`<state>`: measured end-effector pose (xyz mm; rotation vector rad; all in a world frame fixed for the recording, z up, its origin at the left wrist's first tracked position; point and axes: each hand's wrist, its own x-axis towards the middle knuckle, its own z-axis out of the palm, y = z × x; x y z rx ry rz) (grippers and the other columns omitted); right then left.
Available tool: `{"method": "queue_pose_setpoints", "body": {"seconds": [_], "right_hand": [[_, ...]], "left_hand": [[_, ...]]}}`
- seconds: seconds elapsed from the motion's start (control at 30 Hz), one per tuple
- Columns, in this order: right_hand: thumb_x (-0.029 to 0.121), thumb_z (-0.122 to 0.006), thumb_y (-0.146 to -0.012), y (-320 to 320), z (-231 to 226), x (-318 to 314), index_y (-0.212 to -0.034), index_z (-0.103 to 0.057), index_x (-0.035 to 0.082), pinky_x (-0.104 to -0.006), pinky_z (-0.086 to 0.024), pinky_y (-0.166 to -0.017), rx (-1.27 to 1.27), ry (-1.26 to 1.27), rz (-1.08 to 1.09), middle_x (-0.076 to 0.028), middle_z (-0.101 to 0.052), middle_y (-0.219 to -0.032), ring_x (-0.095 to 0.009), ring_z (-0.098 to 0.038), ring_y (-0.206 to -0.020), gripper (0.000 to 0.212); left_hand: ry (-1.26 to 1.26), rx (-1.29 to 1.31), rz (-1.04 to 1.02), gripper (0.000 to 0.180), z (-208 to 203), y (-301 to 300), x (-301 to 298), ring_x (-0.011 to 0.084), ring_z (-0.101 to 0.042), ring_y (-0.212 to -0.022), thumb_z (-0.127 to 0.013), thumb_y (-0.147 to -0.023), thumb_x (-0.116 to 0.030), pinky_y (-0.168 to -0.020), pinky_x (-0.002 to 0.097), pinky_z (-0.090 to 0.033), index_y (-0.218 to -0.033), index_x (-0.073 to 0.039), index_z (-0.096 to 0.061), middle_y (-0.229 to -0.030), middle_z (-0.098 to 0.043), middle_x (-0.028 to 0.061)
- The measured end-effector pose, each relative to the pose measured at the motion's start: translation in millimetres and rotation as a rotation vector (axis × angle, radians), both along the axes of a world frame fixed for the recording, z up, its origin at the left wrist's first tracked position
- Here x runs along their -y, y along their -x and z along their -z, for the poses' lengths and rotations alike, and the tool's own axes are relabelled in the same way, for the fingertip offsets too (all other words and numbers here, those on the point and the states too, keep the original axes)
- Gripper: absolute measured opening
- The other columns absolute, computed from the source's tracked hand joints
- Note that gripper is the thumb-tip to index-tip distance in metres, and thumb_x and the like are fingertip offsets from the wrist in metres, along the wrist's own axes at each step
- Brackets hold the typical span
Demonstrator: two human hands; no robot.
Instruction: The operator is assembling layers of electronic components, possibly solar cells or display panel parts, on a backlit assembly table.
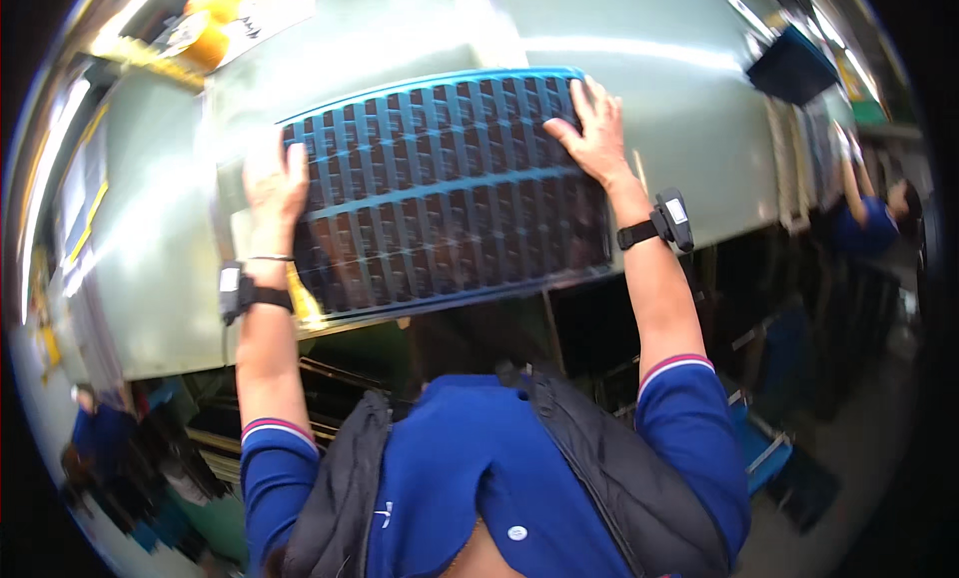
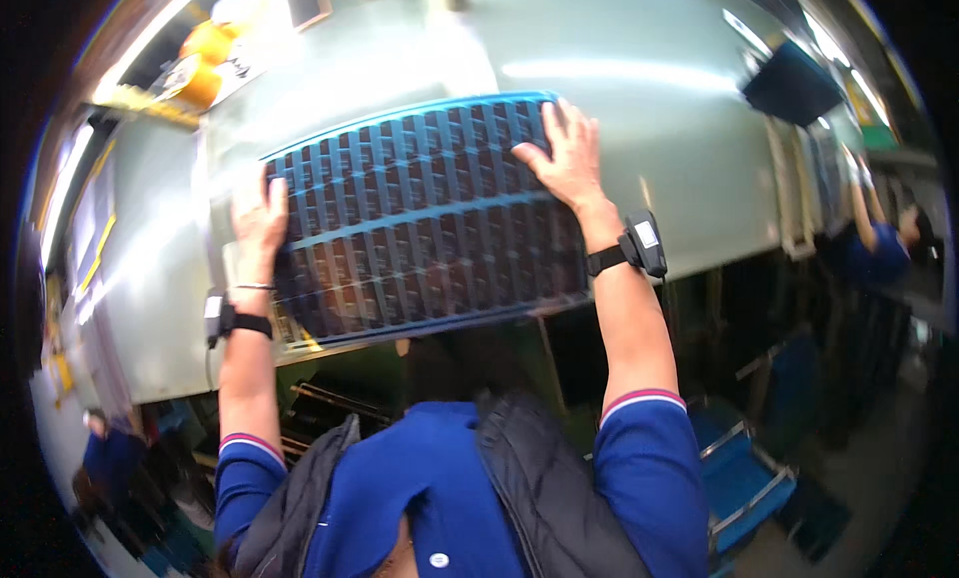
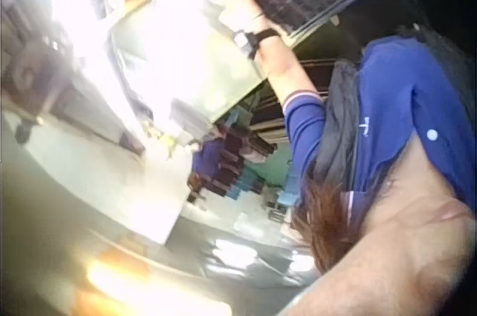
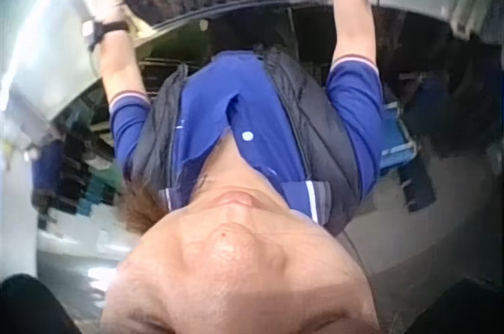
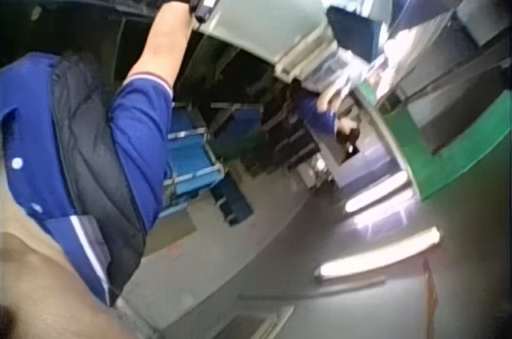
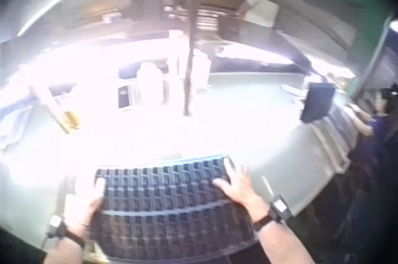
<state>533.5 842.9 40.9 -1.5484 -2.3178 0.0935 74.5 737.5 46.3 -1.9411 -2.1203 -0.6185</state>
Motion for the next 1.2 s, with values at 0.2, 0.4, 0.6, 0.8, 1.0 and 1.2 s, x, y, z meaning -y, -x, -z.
{"method": "queue_pose_setpoints", "body": {"seconds": [0.2,0.4,0.6,0.8,1.0,1.2], "right_hand": [[0.065,-0.077,-0.055,-87,-44,127,-0.148,-0.023,0.021,-0.0501,0.000,-0.114,-0.045,0.446,-0.026,-0.019,-0.005,-0.154,-0.035,0.000,-0.143,0.116],[0.054,-0.084,-0.051,-89,-56,146,-0.149,-0.021,0.022,-0.0500,0.002,-0.114,-0.051,0.508,0.038,-0.015,-0.001,-0.155,-0.033,0.002,-0.143,0.120],[0.043,-0.086,-0.052,-74,-60,152,-0.148,-0.021,0.018,-0.0519,0.002,-0.114,-0.028,0.514,0.086,-0.021,0.005,-0.154,-0.038,0.005,-0.142,0.119],[0.033,-0.079,-0.064,-9,-62,150,-0.138,-0.042,0.014,-0.0566,-0.001,-0.112,-0.054,0.388,-0.436,-0.017,-0.022,-0.152,-0.038,-0.010,-0.142,0.084],[0.037,-0.067,-0.076,69,-82,44,-0.119,-0.055,0.008,-0.0533,-0.026,-0.107,0.185,0.252,-0.214,-0.016,-0.050,-0.128,-0.033,-0.040,-0.127,0.053],[0.048,-0.047,-0.091,15,-20,1,-0.143,-0.032,0.006,-0.0519,-0.014,-0.112,0.117,0.038,0.056,-0.018,-0.033,-0.146,-0.032,-0.026,-0.138,0.068]], "left_hand": [[0.151,-0.008,-0.174,0.049,8,-2,4,0.0375,-0.049,-0.118,-0.044,-0.095,-0.037,-0.101,0.0417,-0.037,-0.131,-0.005,-0.048,-0.129,-0.053,0.0200],[0.297,-0.005,-0.202,0.043,-27,-27,10,0.0395,-0.054,-0.107,-0.040,-0.096,-0.036,-0.090,0.0437,-0.044,-0.126,-0.007,-0.051,-0.116,-0.057,0.0229],[0.555,-0.127,-0.198,0.044,-28,-15,26,0.0405,-0.057,-0.100,-0.040,-0.096,-0.039,-0.087,0.0450,-0.045,-0.119,-0.004,-0.054,-0.109,-0.059,0.0245],[0.301,-0.244,-0.123,0.057,-42,-25,0,0.0408,-0.048,-0.117,-0.041,-0.095,-0.044,-0.103,0.0461,-0.034,-0.126,0.003,-0.049,-0.126,-0.050,0.0274],[0.398,-0.195,-0.209,0.065,-52,-30,1,0.0394,-0.035,-0.130,-0.044,-0.093,-0.047,-0.110,0.0444,-0.024,-0.137,0.001,-0.038,-0.140,-0.039,0.0251],[0.365,-0.002,-0.158,0.069,-25,-8,6,0.0385,-0.030,-0.134,-0.049,-0.092,-0.045,-0.111,0.0425,-0.023,-0.139,0.003,-0.034,-0.143,-0.033,0.0264]]}}
